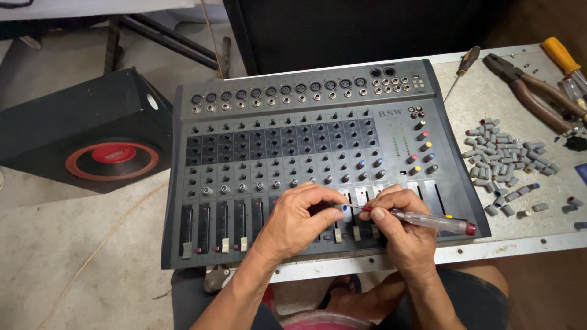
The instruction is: The person sits at a workbench and attaches gray knob caps onto the shafts of an audio mixing console, picking each knob from a pile on the table and pressing it onto a control shaft, using a screwdriver-like tool to help seat the knobs one at a time across the console.
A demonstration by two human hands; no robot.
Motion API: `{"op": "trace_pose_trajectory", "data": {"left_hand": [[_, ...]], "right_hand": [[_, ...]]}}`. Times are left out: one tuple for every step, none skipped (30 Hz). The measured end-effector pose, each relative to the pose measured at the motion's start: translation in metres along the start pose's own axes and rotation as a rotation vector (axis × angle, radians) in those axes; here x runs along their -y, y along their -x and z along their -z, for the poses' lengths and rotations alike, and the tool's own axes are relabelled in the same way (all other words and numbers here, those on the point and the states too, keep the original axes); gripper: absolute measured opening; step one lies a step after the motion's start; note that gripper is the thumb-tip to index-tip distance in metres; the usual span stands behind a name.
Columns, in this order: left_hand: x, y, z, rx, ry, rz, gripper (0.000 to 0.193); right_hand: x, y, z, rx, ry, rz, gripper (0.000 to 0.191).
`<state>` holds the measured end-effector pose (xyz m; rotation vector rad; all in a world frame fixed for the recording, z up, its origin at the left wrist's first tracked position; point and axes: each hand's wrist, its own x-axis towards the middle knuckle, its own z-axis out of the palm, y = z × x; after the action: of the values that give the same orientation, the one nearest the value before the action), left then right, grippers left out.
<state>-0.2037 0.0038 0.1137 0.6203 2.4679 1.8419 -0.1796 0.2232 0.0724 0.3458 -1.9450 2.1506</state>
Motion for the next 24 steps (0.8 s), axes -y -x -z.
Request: {"op": "trace_pose_trajectory", "data": {"left_hand": [[-0.001,0.0,0.0,0.0,0.012,0.021,0.021],[-0.001,0.001,0.0,-0.001,0.025,0.041,0.021],[-0.001,0.001,0.0,0.0,0.034,0.056,0.021],[-0.001,0.001,0.0,0.002,0.043,0.071,0.021],[-0.001,0.001,0.0,0.003,0.052,0.086,0.021],[-0.001,0.001,0.0,0.004,0.063,0.14,0.021],[-0.001,0.001,-0.001,0.006,0.075,0.194,0.021],[-0.001,0.001,-0.002,0.008,0.086,0.248,0.021],[0.0,0.001,-0.002,0.004,0.052,0.178,0.021],[0.001,0.001,-0.002,0.0,0.019,0.108,0.021],[0.001,-0.001,-0.002,-0.002,-0.015,0.038,0.021],[0.001,-0.002,-0.002,0.001,-0.021,0.026,0.021],[0.001,-0.003,-0.001,0.005,-0.027,0.014,0.021],[0.001,-0.003,-0.001,0.009,-0.033,0.002,0.022],[0.001,-0.003,-0.002,0.009,-0.028,0.021,0.022],[0.001,-0.002,-0.002,0.008,-0.023,0.041,0.022],[0.002,-0.002,-0.002,0.007,-0.018,0.061,0.023],[0.002,-0.002,-0.002,0.006,-0.012,0.074,0.023],[0.002,-0.001,-0.001,0.005,-0.006,0.087,0.023],[0.003,-0.001,-0.001,0.005,0.0,0.099,0.023],[0.004,-0.001,-0.001,0.006,0.0,0.092,0.023],[0.005,-0.001,-0.001,0.006,-0.001,0.084,0.023],[0.006,-0.001,-0.001,0.005,-0.002,0.077,0.023],[0.008,-0.001,-0.002,0.004,0.032,0.084,0.023]], "right_hand": [[0.0,0.0,0.0,0.001,0.011,0.002,0.004],[0.0,0.0,0.0,0.002,0.006,0.002,0.004],[0.0,0.0,0.0,0.004,0.001,0.003,0.004],[0.0,0.0,0.0,0.005,-0.003,0.003,0.003],[0.001,0.0,0.0,0.007,-0.007,0.002,0.003],[0.001,0.0,-0.001,0.008,-0.01,0.0,0.003],[0.001,0.0,-0.001,0.01,-0.013,-0.002,0.003],[0.001,0.0,0.0,0.019,-0.024,0.001,0.003],[0.001,0.0,0.0,0.028,-0.036,0.003,0.003],[0.001,0.0,0.0,0.038,-0.047,0.006,0.002],[0.002,-0.003,0.001,0.053,-0.026,0.016,0.002],[0.002,-0.004,0.002,0.067,-0.004,0.026,0.003],[0.002,-0.005,0.003,0.081,0.017,0.036,0.003],[0.002,-0.005,0.003,0.077,0.036,0.039,0.003],[0.002,-0.005,0.003,0.074,0.054,0.042,0.003],[0.001,-0.005,0.002,0.072,0.072,0.043,0.003],[0.001,-0.005,0.002,0.065,0.079,0.027,0.003],[0.002,-0.005,0.002,0.058,0.086,0.011,0.003],[0.003,-0.005,0.001,0.049,0.092,-0.004,0.003],[0.005,-0.006,0.0,0.06,0.122,0.015,0.003],[0.006,-0.007,-0.001,0.071,0.153,0.035,0.003],[0.008,-0.008,-0.002,0.083,0.182,0.054,0.003],[0.011,-0.01,-0.004,0.1,0.24,0.096,0.003],[0.014,-0.011,-0.005,0.118,0.297,0.137,0.003]]}}
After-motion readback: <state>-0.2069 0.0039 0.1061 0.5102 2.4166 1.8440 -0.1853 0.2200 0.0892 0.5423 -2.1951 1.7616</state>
